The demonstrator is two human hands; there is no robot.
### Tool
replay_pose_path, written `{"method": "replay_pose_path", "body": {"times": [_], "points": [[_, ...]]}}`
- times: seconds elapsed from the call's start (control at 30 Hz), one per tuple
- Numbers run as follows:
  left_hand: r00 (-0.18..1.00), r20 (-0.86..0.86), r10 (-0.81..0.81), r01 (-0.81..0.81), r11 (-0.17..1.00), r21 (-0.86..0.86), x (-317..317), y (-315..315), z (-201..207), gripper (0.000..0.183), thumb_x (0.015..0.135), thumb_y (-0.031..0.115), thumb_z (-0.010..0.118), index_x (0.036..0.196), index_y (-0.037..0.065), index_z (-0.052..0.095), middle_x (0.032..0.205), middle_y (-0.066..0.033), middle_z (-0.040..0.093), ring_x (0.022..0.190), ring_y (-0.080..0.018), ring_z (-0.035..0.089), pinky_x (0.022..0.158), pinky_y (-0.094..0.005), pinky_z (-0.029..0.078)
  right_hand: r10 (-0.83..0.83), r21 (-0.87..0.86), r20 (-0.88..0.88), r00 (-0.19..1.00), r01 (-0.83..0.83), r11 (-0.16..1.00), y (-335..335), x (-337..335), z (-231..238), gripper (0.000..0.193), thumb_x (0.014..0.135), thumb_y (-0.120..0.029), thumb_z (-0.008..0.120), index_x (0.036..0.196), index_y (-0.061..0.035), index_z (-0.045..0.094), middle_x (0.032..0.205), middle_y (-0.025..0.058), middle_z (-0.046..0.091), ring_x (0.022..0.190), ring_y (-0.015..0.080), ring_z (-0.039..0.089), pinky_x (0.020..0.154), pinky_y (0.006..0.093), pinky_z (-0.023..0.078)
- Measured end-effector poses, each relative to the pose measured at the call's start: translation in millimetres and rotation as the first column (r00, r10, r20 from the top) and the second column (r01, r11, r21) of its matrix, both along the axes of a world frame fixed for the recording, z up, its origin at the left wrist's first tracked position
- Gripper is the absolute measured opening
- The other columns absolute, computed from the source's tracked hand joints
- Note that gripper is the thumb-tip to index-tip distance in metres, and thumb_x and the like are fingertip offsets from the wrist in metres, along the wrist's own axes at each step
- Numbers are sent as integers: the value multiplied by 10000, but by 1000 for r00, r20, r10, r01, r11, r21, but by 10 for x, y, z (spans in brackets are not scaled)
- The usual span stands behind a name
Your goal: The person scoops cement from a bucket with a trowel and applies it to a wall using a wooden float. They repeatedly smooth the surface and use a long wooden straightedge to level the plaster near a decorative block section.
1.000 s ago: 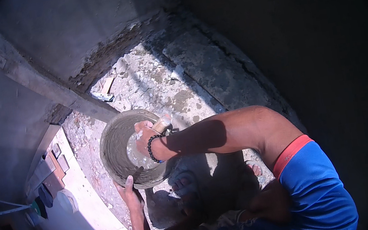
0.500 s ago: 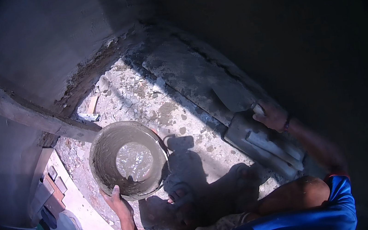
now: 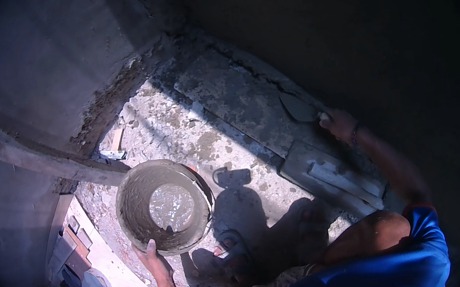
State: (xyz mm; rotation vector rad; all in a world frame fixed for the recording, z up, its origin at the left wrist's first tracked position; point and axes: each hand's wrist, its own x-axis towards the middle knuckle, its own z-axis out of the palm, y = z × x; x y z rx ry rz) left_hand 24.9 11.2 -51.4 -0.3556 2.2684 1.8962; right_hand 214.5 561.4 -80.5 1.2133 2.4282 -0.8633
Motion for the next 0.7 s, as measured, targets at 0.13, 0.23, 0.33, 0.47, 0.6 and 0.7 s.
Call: {"method": "replay_pose_path", "body": {"times": [0.13, 0.23, 0.33, 0.47, 0.6, 0.7], "points": [[1000, -6, -15, 14, 997, -70, -16, -19, 11, 761, 850, 67, 567, 1465, -59, 137, 1461, -232, 286, 1318, -307, 326, 1125, -381, 202, -59, -60, -1, 998, 59, 996, 64, -286, -96, 369, 851, -343, 605, 1047, -34, 648, 965, 221, 664, 955, 353, 638, 842, 458, 477], [1000, -7, -19, 19, 996, -89, -44, -16, 19, 773, 851, 67, 559, 1470, -64, 115, 1473, -235, 267, 1331, -311, 311, 1131, -381, 190, -76, -50, -18, 997, 75, 996, 15, -507, -194, 379, 851, -345, 603, 1046, -24, 652, 997, 227, 659, 987, 354, 629, 866, 449, 472], [1000, -10, -11, 11, 997, -81, -59, 29, 31, 769, 851, 60, 552, 1469, -68, 113, 1476, -235, 264, 1332, -311, 310, 1132, -379, 188, -60, 31, -58, 997, 62, 998, 21, -613, -342, 408, 854, -353, 594, 1057, -3, 642, 1060, 238, 640, 1049, 368, 601, 905, 443, 457], [1000, -20, -8, 7, 997, -75, -60, 25, 24, 768, 851, 57, 550, 1469, -71, 110, 1482, -235, 254, 1334, -311, 307, 1132, -378, 186, -42, 37, -69, 997, 45, 998, -25, -792, -347, 448, 859, -358, 581, 1102, 17, 609, 1122, 256, 613, 1120, 390, 557, 951, 448, 430], [998, -39, -54, 50, 994, -100, -95, 15, 28, 765, 852, 49, 547, 1469, -70, 111, 1483, -237, 252, 1335, -309, 305, 1133, -380, 183, -31, 97, -160, 987, 47, 994, 9, -888, -519, 439, 866, -339, 569, 1120, 19, 584, 1098, 272, 613, 1085, 404, 569, 925, 476, 441], [999, -5, 32, -32, 997, -73, -44, 115, 78, 760, 849, 34, 540, 1473, -59, 115, 1477, -241, 263, 1331, -308, 312, 1131, -381, 188, 9, 132, -165, 986, 13, 991, 0, -830, -621, 416, 877, -323, 554, 1113, 19, 578, 1091, 278, 610, 1060, 417, 574, 902, 492, 451]]}}
